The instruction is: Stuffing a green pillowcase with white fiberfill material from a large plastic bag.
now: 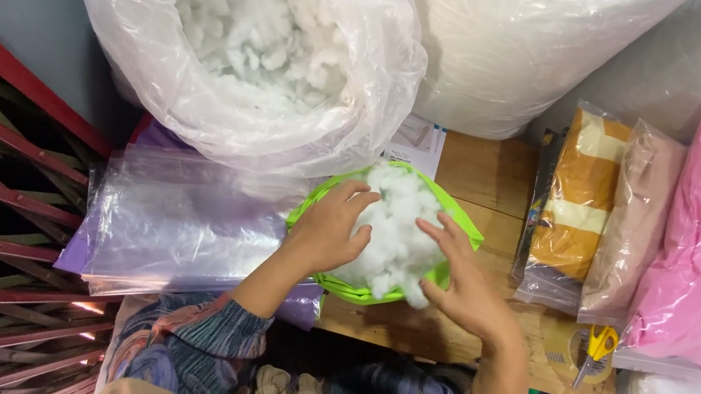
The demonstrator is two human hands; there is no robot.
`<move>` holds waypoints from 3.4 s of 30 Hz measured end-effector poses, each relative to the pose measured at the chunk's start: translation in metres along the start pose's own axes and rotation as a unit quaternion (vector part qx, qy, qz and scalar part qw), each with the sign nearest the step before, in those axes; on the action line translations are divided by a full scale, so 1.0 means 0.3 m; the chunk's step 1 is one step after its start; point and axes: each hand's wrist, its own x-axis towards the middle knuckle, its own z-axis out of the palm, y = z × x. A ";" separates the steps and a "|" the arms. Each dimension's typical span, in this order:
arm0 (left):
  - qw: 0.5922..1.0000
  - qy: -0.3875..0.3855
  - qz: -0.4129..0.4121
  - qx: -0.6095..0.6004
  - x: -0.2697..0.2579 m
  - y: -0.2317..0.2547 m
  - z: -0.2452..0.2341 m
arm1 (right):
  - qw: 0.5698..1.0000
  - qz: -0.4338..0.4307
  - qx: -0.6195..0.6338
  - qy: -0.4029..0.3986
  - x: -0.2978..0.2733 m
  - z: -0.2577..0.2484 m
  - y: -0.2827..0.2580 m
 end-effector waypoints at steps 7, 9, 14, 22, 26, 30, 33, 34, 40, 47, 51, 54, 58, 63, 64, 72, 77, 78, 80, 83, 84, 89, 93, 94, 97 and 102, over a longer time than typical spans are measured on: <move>0.999 -0.014 0.042 -0.020 0.056 0.013 0.107 | 0.942 0.002 -0.330 -0.053 0.107 0.155 0.086; 0.995 -0.088 -0.029 -0.028 0.087 0.009 0.122 | 0.942 -0.002 -0.335 -0.021 0.139 0.177 0.136; 0.982 -0.174 -0.046 0.053 0.118 -0.048 0.264 | 0.954 0.012 -0.292 0.060 0.209 0.191 0.213; 0.991 -0.046 0.023 0.123 0.096 -0.032 0.267 | 0.987 0.062 -0.060 0.133 0.192 0.118 0.069; 0.994 0.038 -0.017 0.105 0.051 -0.010 0.211 | 0.974 -0.063 -0.101 0.195 0.236 0.197 0.107; 0.995 -0.050 -0.078 0.041 -0.003 -0.027 0.204 | 0.942 -0.062 -0.264 0.198 0.319 0.331 0.142; 0.985 -0.126 -0.083 0.084 0.004 -0.095 0.268 | 0.940 -0.023 -0.300 0.161 0.322 0.373 0.122; 0.985 -0.128 -0.084 0.084 -0.002 -0.076 0.261 | 0.940 -0.021 -0.299 0.160 0.327 0.390 0.144; 0.969 -0.165 -0.109 0.147 0.018 -0.046 0.264 | 0.906 0.034 -0.379 0.186 0.381 0.436 0.328; 0.965 -0.148 -0.171 0.131 0.060 -0.125 0.280 | 0.909 0.110 -0.366 0.166 0.381 0.354 0.419; 0.976 -0.120 -0.137 0.116 0.072 -0.102 0.248 | 0.973 0.079 -0.203 0.076 0.322 0.219 0.277; 0.988 -0.110 -0.086 0.068 0.040 0.012 0.133 | 0.994 0.068 -0.076 0.043 0.259 0.116 0.118; 0.992 -0.075 -0.027 0.101 -0.010 0.053 0.052 | 0.999 0.035 -0.010 0.040 0.188 0.018 0.062; 0.985 -0.114 0.042 0.125 -0.035 0.074 0.045 | 0.992 -0.087 -0.089 0.028 0.159 -0.011 0.054; 0.985 -0.116 0.041 0.125 -0.032 0.079 0.071 | 0.992 -0.087 -0.088 0.027 0.188 0.015 0.054; 0.940 -0.218 -0.031 0.261 0.043 0.035 0.177 | 0.977 0.016 -0.213 -0.008 0.383 0.227 0.293; 0.935 -0.213 -0.038 0.280 0.106 -0.062 0.249 | 0.954 -0.017 -0.295 -0.039 0.391 0.280 0.330; 0.937 -0.211 -0.039 0.277 0.116 -0.068 0.254 | 0.950 -0.014 -0.309 -0.036 0.389 0.278 0.322; 0.953 -0.208 -0.031 0.217 0.126 -0.055 0.197 | 0.965 -0.015 -0.259 -0.022 0.353 0.198 0.242; 0.977 -0.189 -0.035 0.091 0.109 -0.041 0.091 | 0.985 -0.029 -0.168 0.028 0.305 0.115 0.182; 0.984 -0.173 -0.045 0.026 0.098 -0.038 0.052 | 0.989 -0.040 -0.127 0.065 0.292 0.093 0.171; 0.990 -0.051 -0.118 0.054 0.073 -0.111 0.034 | 0.987 -0.045 -0.121 0.099 0.256 0.088 0.076; 0.975 -0.023 -0.204 0.083 0.059 -0.147 0.047 | 0.988 0.050 -0.148 0.005 0.259 0.143 0.005; 0.975 -0.024 -0.202 0.084 0.048 -0.157 0.049 | 0.988 0.051 -0.147 0.007 0.265 0.161 0.009; 0.959 -0.078 -0.269 0.039 0.021 -0.217 0.091 | 0.989 0.047 -0.143 -0.001 0.289 0.207 0.023; 0.971 -0.065 -0.226 0.036 -0.008 -0.282 0.100 | 0.979 0.032 -0.199 -0.023 0.314 0.258 0.025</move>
